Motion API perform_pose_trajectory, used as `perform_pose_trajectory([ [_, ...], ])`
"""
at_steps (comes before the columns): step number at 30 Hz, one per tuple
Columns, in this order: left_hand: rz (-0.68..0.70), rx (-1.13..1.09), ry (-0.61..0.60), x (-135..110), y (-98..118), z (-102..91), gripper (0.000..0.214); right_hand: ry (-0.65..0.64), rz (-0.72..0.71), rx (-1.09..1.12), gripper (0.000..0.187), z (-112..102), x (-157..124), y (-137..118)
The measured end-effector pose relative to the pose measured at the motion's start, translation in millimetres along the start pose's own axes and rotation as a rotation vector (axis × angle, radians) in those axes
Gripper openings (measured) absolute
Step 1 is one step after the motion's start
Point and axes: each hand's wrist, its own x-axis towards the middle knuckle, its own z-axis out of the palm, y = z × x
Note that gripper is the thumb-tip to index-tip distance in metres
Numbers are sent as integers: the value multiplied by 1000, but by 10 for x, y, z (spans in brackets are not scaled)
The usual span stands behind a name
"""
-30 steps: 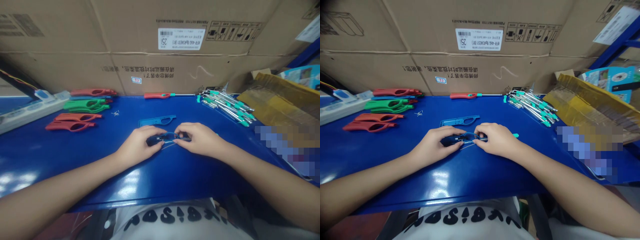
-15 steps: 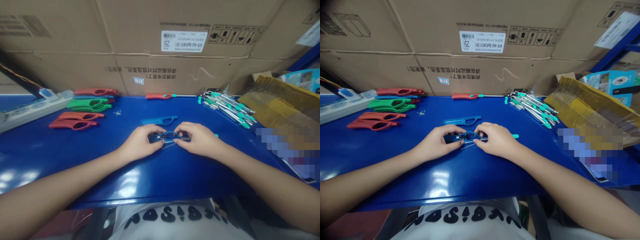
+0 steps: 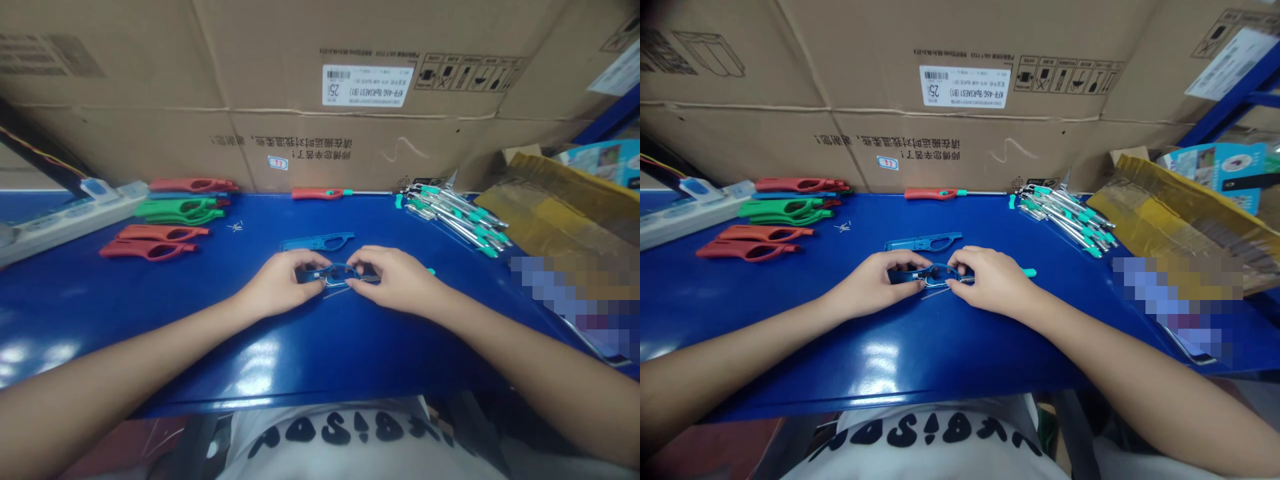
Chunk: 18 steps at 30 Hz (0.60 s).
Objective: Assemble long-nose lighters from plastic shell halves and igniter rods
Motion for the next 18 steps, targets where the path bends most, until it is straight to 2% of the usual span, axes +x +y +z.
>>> perform_pose_trajectory([
  [12, 25, 40, 41, -15, -5, 14, 23, -3, -2, -2, 12, -2, -5, 3],
  [18, 56, 19, 6, -12, 4, -12, 28, 4, -6, 9, 14, -12, -6, 12],
])
